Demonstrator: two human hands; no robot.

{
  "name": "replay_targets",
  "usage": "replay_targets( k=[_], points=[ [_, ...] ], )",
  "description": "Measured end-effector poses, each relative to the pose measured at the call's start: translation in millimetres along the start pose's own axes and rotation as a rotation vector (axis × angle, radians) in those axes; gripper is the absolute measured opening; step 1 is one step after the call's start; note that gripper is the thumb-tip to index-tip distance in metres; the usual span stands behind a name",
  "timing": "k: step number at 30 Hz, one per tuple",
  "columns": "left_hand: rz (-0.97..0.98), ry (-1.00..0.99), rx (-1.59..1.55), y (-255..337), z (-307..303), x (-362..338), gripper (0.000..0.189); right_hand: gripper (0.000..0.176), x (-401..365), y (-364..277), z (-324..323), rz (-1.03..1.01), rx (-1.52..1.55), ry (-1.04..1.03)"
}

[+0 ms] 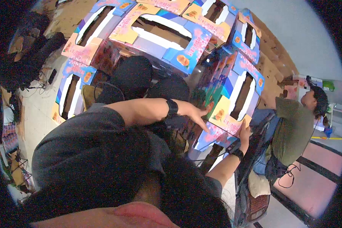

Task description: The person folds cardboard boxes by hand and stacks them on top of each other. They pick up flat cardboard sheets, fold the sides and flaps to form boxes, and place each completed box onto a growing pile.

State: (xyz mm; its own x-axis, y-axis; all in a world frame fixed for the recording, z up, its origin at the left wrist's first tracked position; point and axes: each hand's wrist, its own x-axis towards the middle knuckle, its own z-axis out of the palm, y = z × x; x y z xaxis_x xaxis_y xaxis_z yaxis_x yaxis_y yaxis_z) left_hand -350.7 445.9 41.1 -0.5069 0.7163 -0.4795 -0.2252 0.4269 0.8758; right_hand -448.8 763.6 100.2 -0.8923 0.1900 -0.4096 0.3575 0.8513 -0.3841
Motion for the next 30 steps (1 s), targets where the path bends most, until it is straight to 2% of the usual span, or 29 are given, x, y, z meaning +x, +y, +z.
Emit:
replay_targets(
  k=[3,4,5,7,8,10,13,16,17,18,20,21,22,23,24,25,26,27,28,30],
  points=[
    [-0.038,-0.039,-0.035,4,-3,-8,0.139,0.093,87,90,32,-0.211,0.032,0.177],
    [-0.062,-0.056,-0.037,10,-6,-18,0.140,0.106,37,34,18,-0.045,0.099,0.058],
    [-0.086,-0.072,-0.039,17,-9,-29,0.140,0.107,51,49,21,-0.102,-0.098,0.046],
    [-0.045,0.017,0.017,20,-7,-37,0.141,0.102,30,27,20,0.004,-0.203,0.189],
    [-0.006,0.085,0.062,22,-4,-41,0.141,0.080,60,67,30,-0.203,-0.416,0.372],
    [0.090,0.248,0.174,20,0,-44,0.139,0.079,34,28,23,-0.165,-0.638,0.327],
    [0.274,0.484,0.382,24,5,-63,0.131,0.079,8,0,32,-0.362,-0.636,0.668],
    [0.506,0.555,0.385,25,13,-97,0.128,0.080,-45,-61,44,-0.554,-0.537,0.591],
    [0.666,0.642,0.305,15,21,-103,0.118,0.080,-46,-70,52,-0.603,-0.459,0.542],
    [0.724,0.547,0.172,14,23,-120,0.116,0.081,-73,-97,59,-0.588,-0.399,0.492],
    [0.809,0.339,-0.101,22,18,-167,0.113,0.081,-83,-109,78,-0.758,-0.346,0.481],
    [0.908,0.372,-0.131,19,11,-187,0.109,0.082,-97,-119,87,-0.750,-0.351,0.476],
    [0.937,0.561,-0.030,25,2,-220,0.093,0.082,-108,-128,98,-0.741,-0.354,0.474],
    [0.884,0.649,-0.006,26,-10,-253,0.070,0.085,-106,-127,107,-0.698,-0.355,0.419],
    [0.777,0.797,0.202,14,-26,-280,0.059,0.087,-108,-130,117,-0.638,-0.369,0.410],
    [0.584,0.962,0.260,7,-38,-311,0.061,0.088,-109,-133,125,-0.581,-0.385,0.400],
    [0.570,1.097,0.097,-18,-53,-323,0.064,0.090,-110,-135,131,-0.525,-0.404,0.387],
    [0.487,1.292,0.166,-40,-67,-341,0.067,0.092,-111,-135,137,-0.481,-0.415,0.373],
    [0.372,1.412,0.192,-71,-84,-357,0.063,0.095,-111,-137,141,-0.440,-0.427,0.358],
    [0.264,1.650,0.346,-110,-98,-397,0.062,0.098,-118,-139,150,-0.383,-0.494,0.363]
  ],
)
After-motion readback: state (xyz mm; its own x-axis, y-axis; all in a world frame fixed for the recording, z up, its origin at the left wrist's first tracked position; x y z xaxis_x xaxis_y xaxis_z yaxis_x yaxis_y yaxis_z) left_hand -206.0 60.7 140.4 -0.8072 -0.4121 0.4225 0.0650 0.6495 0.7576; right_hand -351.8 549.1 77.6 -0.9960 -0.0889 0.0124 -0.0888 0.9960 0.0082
